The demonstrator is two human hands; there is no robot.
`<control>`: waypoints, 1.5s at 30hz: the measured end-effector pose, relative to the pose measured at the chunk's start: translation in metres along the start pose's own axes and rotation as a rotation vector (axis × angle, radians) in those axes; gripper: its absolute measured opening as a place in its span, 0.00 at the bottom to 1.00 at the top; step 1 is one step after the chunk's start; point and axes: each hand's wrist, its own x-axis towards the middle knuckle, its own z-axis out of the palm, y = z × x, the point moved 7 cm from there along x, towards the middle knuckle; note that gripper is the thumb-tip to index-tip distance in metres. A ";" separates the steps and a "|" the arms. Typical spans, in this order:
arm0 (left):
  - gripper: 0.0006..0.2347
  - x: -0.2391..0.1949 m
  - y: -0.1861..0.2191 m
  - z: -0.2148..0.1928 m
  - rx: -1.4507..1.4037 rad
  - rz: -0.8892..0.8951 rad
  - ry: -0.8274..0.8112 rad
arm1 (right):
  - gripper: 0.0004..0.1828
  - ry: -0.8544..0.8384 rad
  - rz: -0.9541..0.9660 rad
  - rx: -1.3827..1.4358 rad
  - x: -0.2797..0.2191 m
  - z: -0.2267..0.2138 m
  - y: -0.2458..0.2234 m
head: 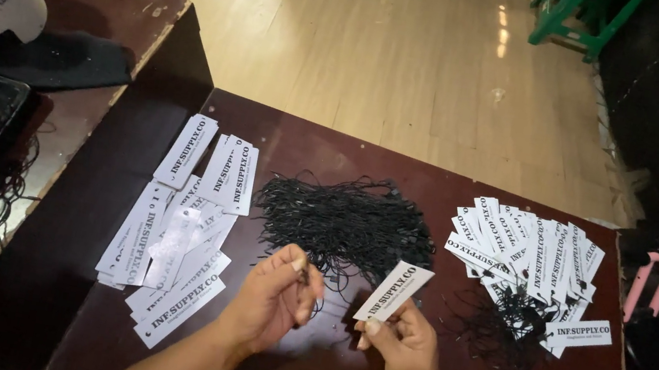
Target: The person attaches white rectangular tags to a pile of black cords on a table. They pick up a cord, thread it through a tag, and place the tagged item on a separate pile. The process is repeated multiple times.
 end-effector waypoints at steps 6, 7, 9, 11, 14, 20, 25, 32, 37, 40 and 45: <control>0.07 -0.002 -0.007 -0.006 0.165 -0.059 0.056 | 0.07 0.024 -0.043 0.256 0.005 -0.009 0.016; 0.06 -0.004 -0.009 -0.009 0.317 -0.059 0.071 | 0.06 0.048 -0.063 0.290 0.005 -0.012 0.015; 0.05 -0.008 -0.011 -0.009 0.470 -0.059 0.084 | 0.04 0.072 -0.085 0.324 0.005 -0.015 0.014; 0.02 -0.013 -0.007 0.006 1.106 0.013 -0.020 | 0.06 0.129 -0.097 0.410 0.005 -0.020 0.011; 0.07 -0.017 -0.018 0.005 1.544 0.095 -0.092 | 0.09 0.187 -0.121 0.400 0.005 -0.026 0.007; 0.06 -0.024 -0.015 0.033 1.707 0.450 -0.279 | 0.02 0.267 -0.154 0.389 0.011 -0.038 0.000; 0.08 -0.027 -0.013 0.043 1.667 0.476 -0.336 | 0.07 0.378 -0.194 0.289 0.016 -0.056 -0.014; 0.04 -0.029 -0.022 0.041 1.630 0.474 -0.411 | 0.09 0.504 -0.161 -0.062 0.015 -0.066 -0.038; 0.03 -0.029 -0.026 0.039 1.648 0.423 -0.424 | 0.07 0.577 -0.144 -0.038 0.020 -0.083 -0.029; 0.05 -0.026 -0.027 0.035 1.626 0.367 -0.396 | 0.04 0.647 -0.097 -0.063 0.018 -0.093 -0.038; 0.04 -0.022 -0.017 0.038 1.483 0.322 -0.277 | 0.06 0.704 -0.007 -0.260 0.017 -0.108 -0.059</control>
